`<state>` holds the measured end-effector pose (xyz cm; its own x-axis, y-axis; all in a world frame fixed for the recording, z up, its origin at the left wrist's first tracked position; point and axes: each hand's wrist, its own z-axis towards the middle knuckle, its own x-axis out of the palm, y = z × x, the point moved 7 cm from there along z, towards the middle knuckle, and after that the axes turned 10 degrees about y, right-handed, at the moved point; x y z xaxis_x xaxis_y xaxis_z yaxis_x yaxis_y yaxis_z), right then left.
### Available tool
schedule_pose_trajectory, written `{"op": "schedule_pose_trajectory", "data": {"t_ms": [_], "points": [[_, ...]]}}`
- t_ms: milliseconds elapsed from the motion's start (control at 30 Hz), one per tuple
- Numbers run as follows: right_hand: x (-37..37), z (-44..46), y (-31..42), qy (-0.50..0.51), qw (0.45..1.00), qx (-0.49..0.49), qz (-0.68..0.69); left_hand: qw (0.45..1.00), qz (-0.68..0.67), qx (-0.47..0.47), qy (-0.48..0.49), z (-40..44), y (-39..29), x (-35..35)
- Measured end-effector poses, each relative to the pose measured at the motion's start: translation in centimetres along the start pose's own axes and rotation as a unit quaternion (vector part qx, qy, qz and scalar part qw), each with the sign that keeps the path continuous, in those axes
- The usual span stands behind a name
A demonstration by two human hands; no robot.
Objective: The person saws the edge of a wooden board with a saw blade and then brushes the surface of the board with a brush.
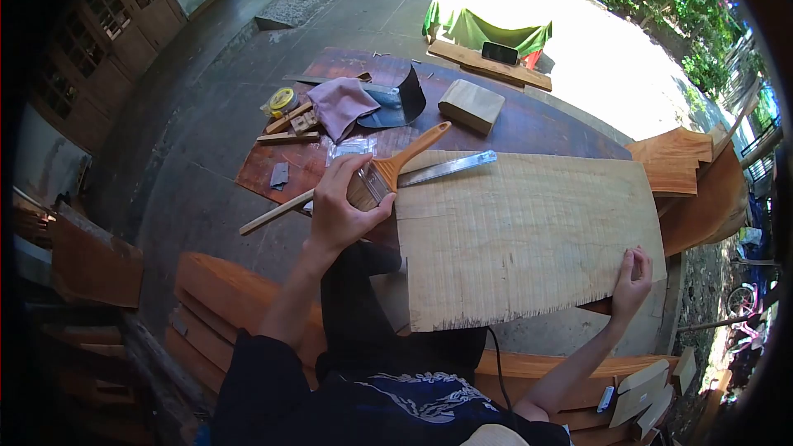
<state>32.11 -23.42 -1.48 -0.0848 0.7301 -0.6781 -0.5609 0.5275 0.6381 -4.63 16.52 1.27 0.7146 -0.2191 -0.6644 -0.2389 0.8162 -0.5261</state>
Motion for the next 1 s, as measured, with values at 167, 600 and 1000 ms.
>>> {"op": "schedule_pose_trajectory", "data": {"t_ms": [167, 600, 1000], "points": [[0.2, -0.2, 0.1, 0.003, 1.0, -0.014, 0.016, 0.995, 0.047, -0.069, -0.061, 0.5, 1.1, 0.1], [0.2, -0.3, 0.0, -0.001, 1.0, -0.005, 0.019, 0.986, -0.16, -0.046, 0.027, 0.7, 0.4, -2.0], [0.1, -0.3, 0.1, -0.01, 1.0, -0.004, 0.025, 0.95, -0.011, -0.058, 0.305, 2.8, -0.1, 0.2]]}}
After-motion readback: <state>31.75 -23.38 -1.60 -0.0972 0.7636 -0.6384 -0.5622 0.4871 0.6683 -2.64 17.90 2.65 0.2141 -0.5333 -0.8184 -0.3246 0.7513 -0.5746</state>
